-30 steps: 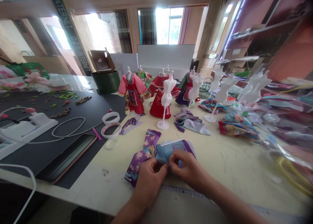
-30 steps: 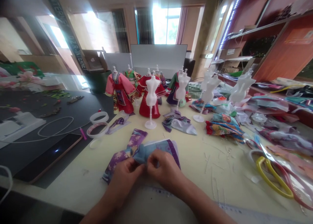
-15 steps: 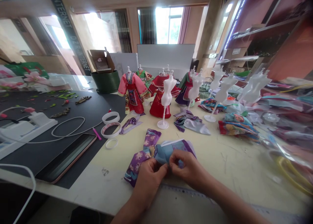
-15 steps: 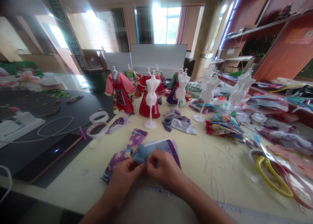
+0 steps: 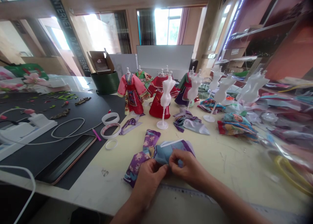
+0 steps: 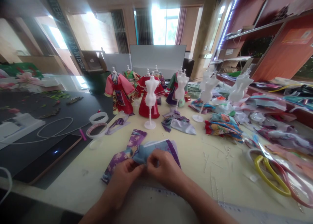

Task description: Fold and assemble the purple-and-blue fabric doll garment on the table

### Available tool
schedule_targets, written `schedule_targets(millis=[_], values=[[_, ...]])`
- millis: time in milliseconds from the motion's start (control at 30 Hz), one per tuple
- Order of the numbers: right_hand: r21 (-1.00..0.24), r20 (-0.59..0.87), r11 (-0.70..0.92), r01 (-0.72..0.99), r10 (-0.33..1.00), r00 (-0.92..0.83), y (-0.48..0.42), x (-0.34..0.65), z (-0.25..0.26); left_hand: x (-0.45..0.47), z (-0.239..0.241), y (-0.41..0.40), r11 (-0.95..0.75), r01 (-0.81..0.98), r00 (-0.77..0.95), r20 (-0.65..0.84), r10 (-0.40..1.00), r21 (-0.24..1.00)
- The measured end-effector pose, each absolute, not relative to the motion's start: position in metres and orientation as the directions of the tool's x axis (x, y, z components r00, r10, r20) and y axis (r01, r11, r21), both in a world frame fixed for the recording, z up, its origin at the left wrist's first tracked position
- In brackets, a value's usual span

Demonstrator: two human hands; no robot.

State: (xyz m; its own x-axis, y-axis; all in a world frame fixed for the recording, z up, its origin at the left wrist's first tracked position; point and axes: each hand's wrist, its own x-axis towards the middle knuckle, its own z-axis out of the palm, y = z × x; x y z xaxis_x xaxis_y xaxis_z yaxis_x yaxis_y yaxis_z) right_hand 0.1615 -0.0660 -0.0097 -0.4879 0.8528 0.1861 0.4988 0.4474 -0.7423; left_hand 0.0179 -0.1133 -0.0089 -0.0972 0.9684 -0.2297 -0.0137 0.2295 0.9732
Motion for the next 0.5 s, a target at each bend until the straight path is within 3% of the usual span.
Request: schedule_targets(millis=[167,500], values=[[-0.722,0.190,0.467,0.511,0.844,-0.502,-0.0673,0.1620,-0.0124,0.0175,-0.0141,-0.1125,0.170,0.049,-0.090,-0.165,0.982,0.984],[-0.736,0.159,0.445,0.510,0.846,-0.509,-0.0672,0.1616,-0.0069,0.0175,-0.0099,-0.1140,0.229,0.000,-0.076,-0.228,0.971,0.974]])
